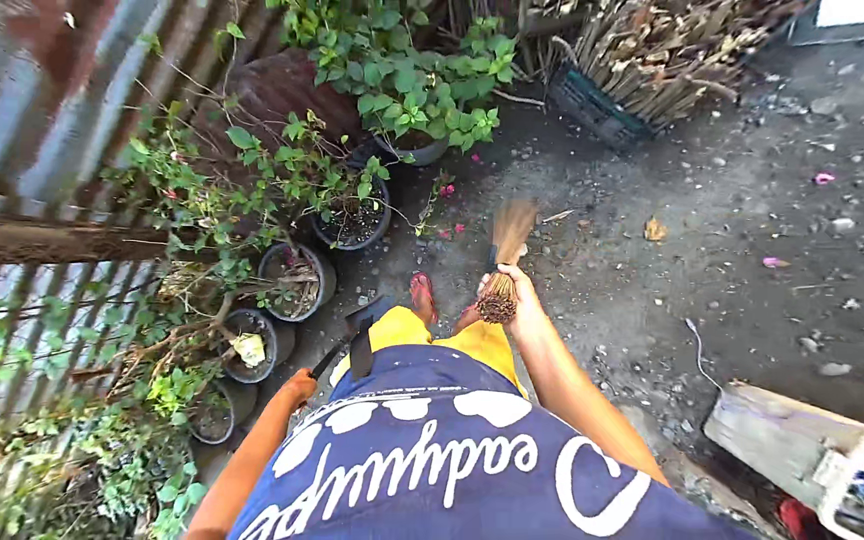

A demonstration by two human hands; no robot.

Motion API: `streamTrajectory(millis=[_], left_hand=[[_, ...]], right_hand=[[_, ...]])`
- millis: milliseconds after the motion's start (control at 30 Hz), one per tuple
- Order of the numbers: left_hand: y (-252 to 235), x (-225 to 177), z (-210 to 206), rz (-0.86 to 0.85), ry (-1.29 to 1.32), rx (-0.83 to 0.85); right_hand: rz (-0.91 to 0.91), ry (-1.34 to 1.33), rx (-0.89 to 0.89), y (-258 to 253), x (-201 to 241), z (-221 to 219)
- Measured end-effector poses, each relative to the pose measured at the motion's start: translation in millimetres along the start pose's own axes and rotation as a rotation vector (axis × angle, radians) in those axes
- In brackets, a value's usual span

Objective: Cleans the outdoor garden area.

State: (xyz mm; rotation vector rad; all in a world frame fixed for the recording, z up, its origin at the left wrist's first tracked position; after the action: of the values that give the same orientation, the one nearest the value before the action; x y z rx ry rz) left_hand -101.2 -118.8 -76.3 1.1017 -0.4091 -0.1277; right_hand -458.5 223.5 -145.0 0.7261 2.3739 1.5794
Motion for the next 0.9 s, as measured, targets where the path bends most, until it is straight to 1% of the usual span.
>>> streamTrajectory(millis=[67,100,133,167,233,267,300,333,367,433,500,567,633,667,700,767,800,833,900], left_hand=[[-2.2,1.6,7.3,-0.027,0.005,-0.014],[1.2,2.0,11.1,-0.023,0.025,-0.013],[3.2,4.8,12.9,-0.014,0.055,-0.008],[3.1,9.4,13.2,-0.004,0.087,-0.004],[5.5,12.7,13.2,0.006,0.140,-0.022],[6.0,12.8,10.8,0.003,0.158,-0.033],[6.7,12.4,7.0,0.002,0.175,-0.036],[6.5,12.0,3.6,0.007,0.193,-0.038],[5.3,10.3,0.4,0.014,0.213,-0.048],[1.5,4.9,-4.9,0.032,0.249,-0.063],[0.7,-0.8,-7.1,0.054,0.262,-0.062],[13.4,-15.8,-3.0,0.041,0.219,-0.065],[33.2,-31.2,5.1,0.016,0.189,-0.063],[34.4,-32.0,7.2,0.014,0.180,-0.066],[32.6,-32.4,8.4,0.018,0.176,-0.070],[28.5,-32.6,6.8,0.033,0.186,-0.065],[26.7,-31.9,4.6,0.037,0.202,-0.067],[24.8,-31.2,2.7,0.038,0.220,-0.066],[19.4,-27.7,-0.9,0.034,0.239,-0.065]], right_hand=[[-0.146,0.073,0.147,-26.3,17.9,21.4],[-0.172,0.117,0.185,-38.3,33.0,37.6],[-0.152,0.163,0.174,-46.2,49.3,54.9],[-0.090,0.173,0.105,-50.9,64.0,71.6],[0.079,0.141,-0.128,-53.7,80.4,90.8],[0.152,0.149,-0.226,-55.2,80.1,94.2],[0.195,0.179,-0.285,-57.4,71.9,94.0],[0.192,0.201,-0.300,-54.5,56.0,88.4],[0.162,0.206,-0.292,-50.4,36.6,78.9],[0.097,0.137,-0.230,-30.9,5.7,50.2],[0.027,0.045,-0.131,-8.4,-7.4,36.6],[-0.087,0.032,-0.015,4.5,3.2,49.4],[-0.158,0.084,0.031,7.0,28.8,77.4],[-0.146,0.078,-0.002,3.1,40.4,95.9],[-0.087,0.049,-0.078,-1.3,50.2,111.6],[0.118,0.004,-0.279,-6.2,62.3,130.1],[0.209,0.010,-0.347,-6.1,62.5,131.1],[0.262,0.032,-0.393,-4.9,59.2,125.4],[0.297,0.085,-0.475,-0.9,44.6,110.4]])
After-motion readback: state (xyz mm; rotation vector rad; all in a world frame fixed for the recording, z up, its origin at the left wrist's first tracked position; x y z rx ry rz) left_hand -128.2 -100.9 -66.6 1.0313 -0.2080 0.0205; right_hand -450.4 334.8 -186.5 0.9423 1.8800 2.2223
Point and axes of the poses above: each hand's wrist, its own y-axis away from the middle knuckle, its own z-axis out of the back of the hand, x = y × z, the point moved 4 cm from there along -y, towards the middle knuckle, and after that the axes turned 1 degree about -x, right-handed, at the moved point
